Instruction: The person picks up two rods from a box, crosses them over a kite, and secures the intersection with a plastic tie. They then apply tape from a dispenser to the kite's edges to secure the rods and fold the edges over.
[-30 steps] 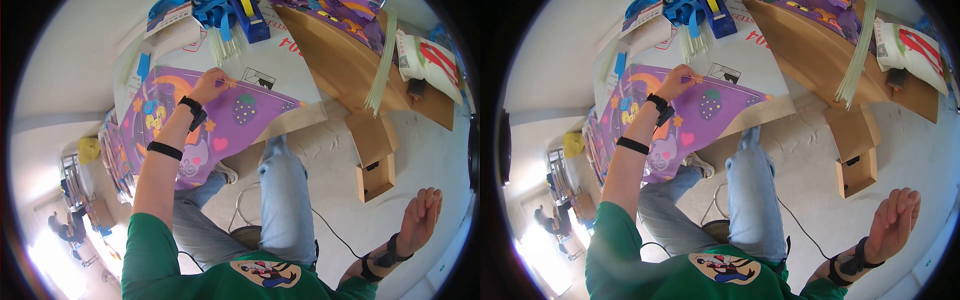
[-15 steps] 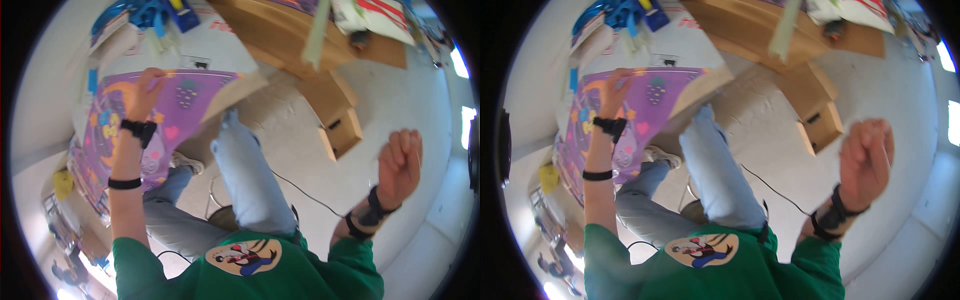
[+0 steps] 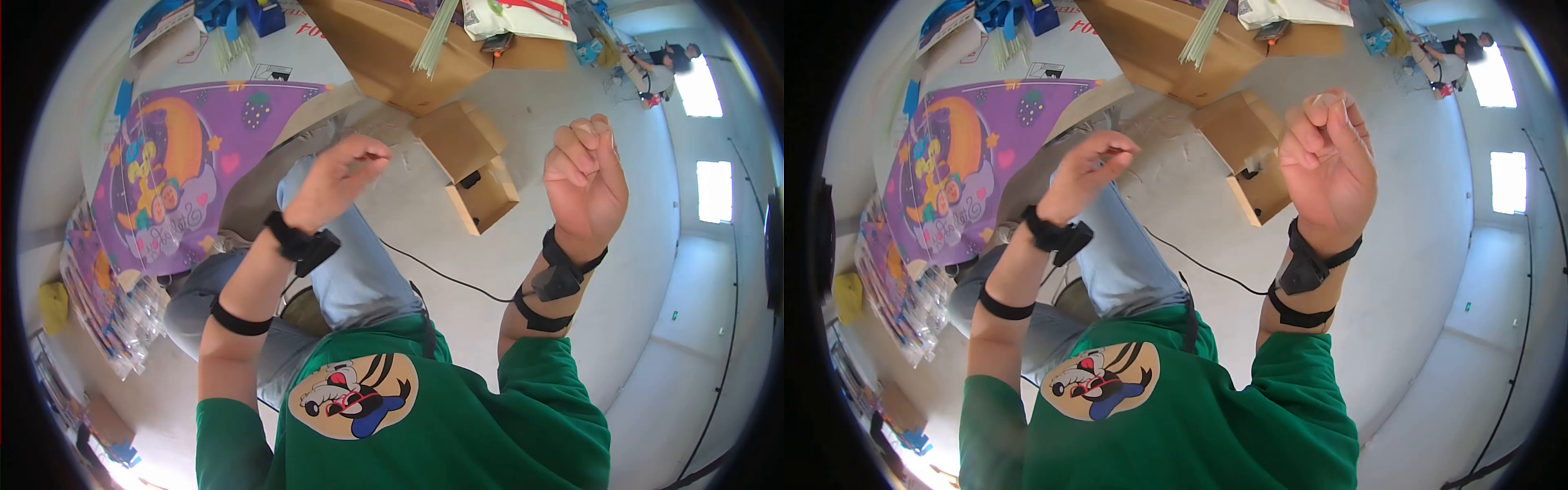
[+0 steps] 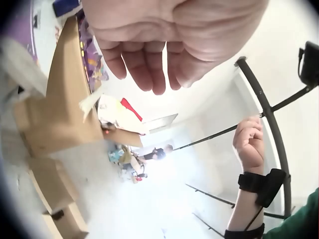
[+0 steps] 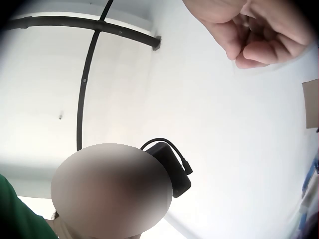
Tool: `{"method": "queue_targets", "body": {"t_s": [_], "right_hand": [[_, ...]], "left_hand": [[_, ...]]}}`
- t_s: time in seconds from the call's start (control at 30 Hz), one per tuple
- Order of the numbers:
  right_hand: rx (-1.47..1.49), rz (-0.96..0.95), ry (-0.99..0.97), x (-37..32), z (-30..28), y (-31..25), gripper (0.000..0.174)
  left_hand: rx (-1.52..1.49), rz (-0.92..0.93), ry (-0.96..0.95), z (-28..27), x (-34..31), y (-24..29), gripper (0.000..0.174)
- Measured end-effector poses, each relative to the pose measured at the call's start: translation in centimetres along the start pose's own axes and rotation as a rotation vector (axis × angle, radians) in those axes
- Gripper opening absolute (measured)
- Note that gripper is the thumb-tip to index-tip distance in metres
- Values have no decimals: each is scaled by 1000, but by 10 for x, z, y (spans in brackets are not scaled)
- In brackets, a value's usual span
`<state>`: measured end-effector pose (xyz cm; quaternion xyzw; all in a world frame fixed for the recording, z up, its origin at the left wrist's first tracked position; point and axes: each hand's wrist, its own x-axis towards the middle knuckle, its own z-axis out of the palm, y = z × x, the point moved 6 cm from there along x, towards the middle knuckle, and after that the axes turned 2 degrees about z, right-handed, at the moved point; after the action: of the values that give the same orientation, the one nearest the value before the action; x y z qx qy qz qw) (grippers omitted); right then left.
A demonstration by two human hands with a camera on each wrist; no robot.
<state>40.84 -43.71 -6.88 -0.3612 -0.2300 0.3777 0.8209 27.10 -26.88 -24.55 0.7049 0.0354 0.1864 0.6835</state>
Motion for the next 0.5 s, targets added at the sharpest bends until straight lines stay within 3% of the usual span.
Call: {"method": "queue_targets", "body": {"t_s": [0.07, 0.2, 0.27, 0.3, 0.37, 0.5], "right_hand": [[72, 25, 7, -9, 9, 2, 6], [61, 63, -40, -21, 34, 7, 7], [40, 95, -73, -26, 45, 13, 8], [37, 95, -90, -27, 50, 14, 8], [62, 130, -158, -28, 64, 17, 9], [135, 155, -167, -32, 89, 17, 10]], "left_hand": [[-170, -105, -72, 31, -9, -6, 20], [-118, 75, -42, 60, -16, 30, 40], [-202, 53, -135, 69, -17, 46, 61], [-195, 64, -124, 72, -17, 49, 61], [-265, 88, -293, 91, -17, 52, 77], [-519, 21, -455, 123, -27, 57, 79]]}}
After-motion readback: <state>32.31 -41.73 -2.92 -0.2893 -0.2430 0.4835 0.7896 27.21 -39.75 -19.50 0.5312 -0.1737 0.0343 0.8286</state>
